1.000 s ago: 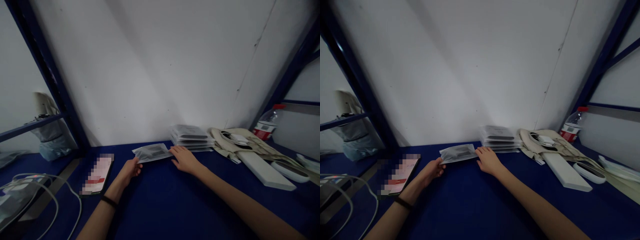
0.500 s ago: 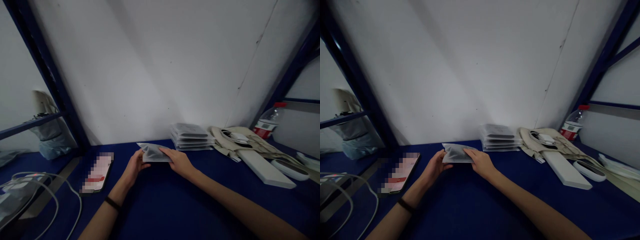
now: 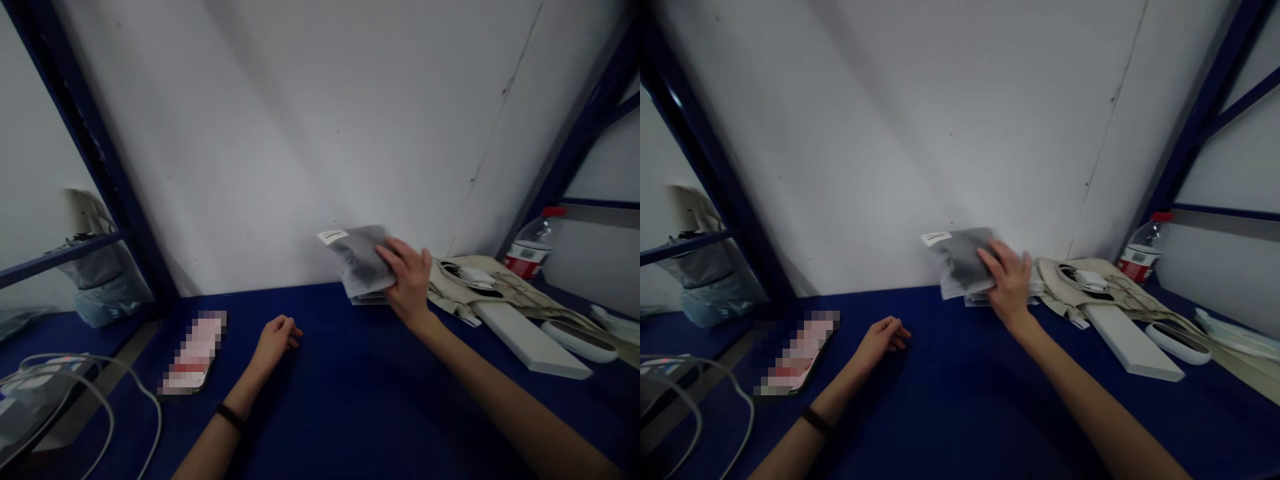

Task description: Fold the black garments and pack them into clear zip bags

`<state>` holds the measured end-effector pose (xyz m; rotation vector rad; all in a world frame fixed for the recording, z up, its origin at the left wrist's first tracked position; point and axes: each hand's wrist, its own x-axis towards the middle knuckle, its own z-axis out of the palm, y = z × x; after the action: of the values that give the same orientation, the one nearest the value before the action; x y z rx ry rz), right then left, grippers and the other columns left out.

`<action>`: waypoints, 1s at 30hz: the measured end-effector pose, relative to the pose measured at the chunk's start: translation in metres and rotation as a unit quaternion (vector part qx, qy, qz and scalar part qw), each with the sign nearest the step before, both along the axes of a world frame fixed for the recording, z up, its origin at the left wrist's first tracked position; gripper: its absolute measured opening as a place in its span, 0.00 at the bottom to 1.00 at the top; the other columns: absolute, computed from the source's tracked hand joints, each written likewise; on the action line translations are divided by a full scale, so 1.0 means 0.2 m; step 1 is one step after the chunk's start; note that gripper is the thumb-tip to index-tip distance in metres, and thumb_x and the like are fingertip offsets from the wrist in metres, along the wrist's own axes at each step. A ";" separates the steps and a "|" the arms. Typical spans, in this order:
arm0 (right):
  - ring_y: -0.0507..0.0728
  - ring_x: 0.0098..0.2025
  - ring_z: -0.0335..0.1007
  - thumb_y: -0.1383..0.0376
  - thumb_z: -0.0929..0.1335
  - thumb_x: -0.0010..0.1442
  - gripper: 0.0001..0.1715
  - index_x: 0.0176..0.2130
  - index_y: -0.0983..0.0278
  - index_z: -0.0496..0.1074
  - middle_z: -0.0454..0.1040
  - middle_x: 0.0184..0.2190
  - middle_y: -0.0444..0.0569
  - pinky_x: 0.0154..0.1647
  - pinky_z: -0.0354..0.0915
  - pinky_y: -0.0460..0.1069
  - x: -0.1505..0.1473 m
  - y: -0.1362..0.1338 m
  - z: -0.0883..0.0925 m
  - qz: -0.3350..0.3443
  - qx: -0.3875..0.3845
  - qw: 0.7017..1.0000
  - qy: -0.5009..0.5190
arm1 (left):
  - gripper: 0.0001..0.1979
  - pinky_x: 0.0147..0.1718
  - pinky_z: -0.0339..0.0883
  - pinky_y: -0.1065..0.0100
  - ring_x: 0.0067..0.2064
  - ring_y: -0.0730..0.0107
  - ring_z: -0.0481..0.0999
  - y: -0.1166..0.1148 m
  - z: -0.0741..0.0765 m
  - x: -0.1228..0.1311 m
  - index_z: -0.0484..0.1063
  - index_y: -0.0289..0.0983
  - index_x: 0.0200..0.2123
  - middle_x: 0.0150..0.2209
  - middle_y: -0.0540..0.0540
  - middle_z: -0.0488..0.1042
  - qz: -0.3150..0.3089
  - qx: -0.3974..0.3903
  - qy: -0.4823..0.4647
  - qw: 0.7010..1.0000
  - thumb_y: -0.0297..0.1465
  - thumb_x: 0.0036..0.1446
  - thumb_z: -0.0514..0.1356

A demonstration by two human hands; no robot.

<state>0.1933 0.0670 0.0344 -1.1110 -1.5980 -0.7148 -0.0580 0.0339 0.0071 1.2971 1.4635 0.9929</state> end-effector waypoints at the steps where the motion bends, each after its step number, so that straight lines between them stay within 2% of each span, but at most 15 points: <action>1: 0.64 0.56 0.56 0.72 0.57 0.55 0.26 0.51 0.58 0.63 0.63 0.54 0.53 0.56 0.45 0.66 0.04 0.03 -0.01 -0.043 -0.007 0.999 0.021 | 0.11 0.24 0.57 0.73 0.20 0.77 0.67 0.00 -0.01 0.00 0.63 0.36 0.20 0.26 0.49 0.74 -0.005 0.012 0.014 1.000 0.32 0.52 0.50; 3: 0.65 0.57 0.53 0.74 0.57 0.52 0.29 0.52 0.59 0.63 0.61 0.55 0.54 0.55 0.44 0.68 0.12 0.10 -0.07 -0.108 -0.048 0.992 0.043 | 0.10 0.24 0.57 0.73 0.21 0.77 0.67 0.00 -0.02 0.01 0.63 0.36 0.20 0.26 0.48 0.74 -0.009 0.028 0.033 0.999 0.31 0.51 0.51; 5: 0.67 0.55 0.55 0.74 0.57 0.50 0.30 0.53 0.61 0.62 0.63 0.53 0.56 0.53 0.47 0.68 0.17 0.18 -0.14 -0.145 -0.117 0.982 0.029 | 0.10 0.25 0.57 0.72 0.21 0.76 0.67 0.01 -0.03 0.01 0.63 0.37 0.20 0.26 0.48 0.74 -0.008 0.032 0.041 0.999 0.31 0.51 0.51; 7: 0.66 0.52 0.59 0.74 0.57 0.50 0.30 0.53 0.63 0.63 0.67 0.49 0.58 0.50 0.53 0.65 0.21 0.24 -0.21 -0.145 -0.184 0.972 -0.005 | 0.10 0.25 0.57 0.73 0.22 0.76 0.67 0.01 -0.03 0.01 0.63 0.37 0.19 0.25 0.49 0.74 -0.009 0.030 0.044 0.999 0.30 0.50 0.50; 9: 0.64 0.50 0.61 0.75 0.57 0.49 0.31 0.53 0.66 0.63 0.67 0.49 0.59 0.48 0.57 0.61 0.24 0.29 -0.26 -0.131 -0.215 0.967 -0.031 | 0.09 0.25 0.57 0.73 0.22 0.76 0.67 0.00 -0.03 0.01 0.62 0.37 0.19 0.25 0.49 0.73 -0.014 0.030 0.047 0.998 0.29 0.49 0.51; 12: 0.62 0.51 0.61 0.76 0.56 0.49 0.32 0.53 0.68 0.63 0.67 0.50 0.59 0.48 0.58 0.58 0.26 0.31 -0.28 -0.112 -0.221 0.968 -0.049 | 0.07 0.25 0.56 0.73 0.23 0.76 0.67 0.00 -0.03 0.01 0.62 0.37 0.20 0.25 0.49 0.73 -0.023 0.030 0.057 0.998 0.29 0.49 0.51; 16: 0.61 0.52 0.61 0.75 0.56 0.49 0.31 0.53 0.69 0.63 0.67 0.51 0.58 0.49 0.58 0.56 0.28 0.30 -0.26 -0.087 -0.211 0.972 -0.056 | 0.07 0.25 0.56 0.73 0.23 0.75 0.67 0.00 -0.03 0.00 0.62 0.37 0.20 0.25 0.49 0.73 -0.033 0.038 0.069 0.996 0.30 0.48 0.52; 19: 0.60 0.52 0.61 0.74 0.56 0.52 0.28 0.52 0.67 0.63 0.67 0.51 0.57 0.51 0.56 0.58 0.27 0.29 -0.25 -0.088 -0.174 0.980 -0.031 | 0.07 0.25 0.56 0.73 0.23 0.74 0.67 0.00 -0.04 0.00 0.62 0.38 0.20 0.25 0.49 0.73 -0.034 0.040 0.073 0.996 0.30 0.48 0.52; 23: 0.62 0.52 0.60 0.68 0.57 0.56 0.21 0.48 0.64 0.66 0.69 0.48 0.55 0.52 0.51 0.64 0.26 0.29 -0.26 -0.124 -0.106 0.986 0.034 | 0.07 0.25 0.56 0.73 0.23 0.74 0.68 0.00 -0.04 0.01 0.62 0.38 0.20 0.24 0.50 0.73 -0.036 0.042 0.078 0.995 0.30 0.48 0.52; 25: 0.62 0.50 0.62 0.68 0.57 0.56 0.20 0.46 0.63 0.68 0.71 0.46 0.54 0.51 0.53 0.63 0.27 0.30 -0.27 -0.121 -0.108 0.986 0.047 | 0.07 0.26 0.57 0.72 0.23 0.74 0.67 0.00 -0.03 0.01 0.63 0.38 0.20 0.24 0.50 0.73 -0.038 0.044 0.081 0.995 0.30 0.48 0.52; 30: 0.60 0.47 0.66 0.72 0.55 0.55 0.23 0.45 0.64 0.71 0.73 0.44 0.54 0.46 0.60 0.58 0.28 0.31 -0.28 -0.057 -0.149 0.986 0.048 | 0.07 0.27 0.57 0.72 0.23 0.74 0.67 0.00 -0.04 0.01 0.63 0.38 0.20 0.24 0.50 0.73 -0.046 0.055 0.090 0.993 0.30 0.48 0.53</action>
<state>0.2497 0.1281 -0.0226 -1.4416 -1.6030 -0.4966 -0.0567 0.0338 -0.0002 1.5545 1.4857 0.9247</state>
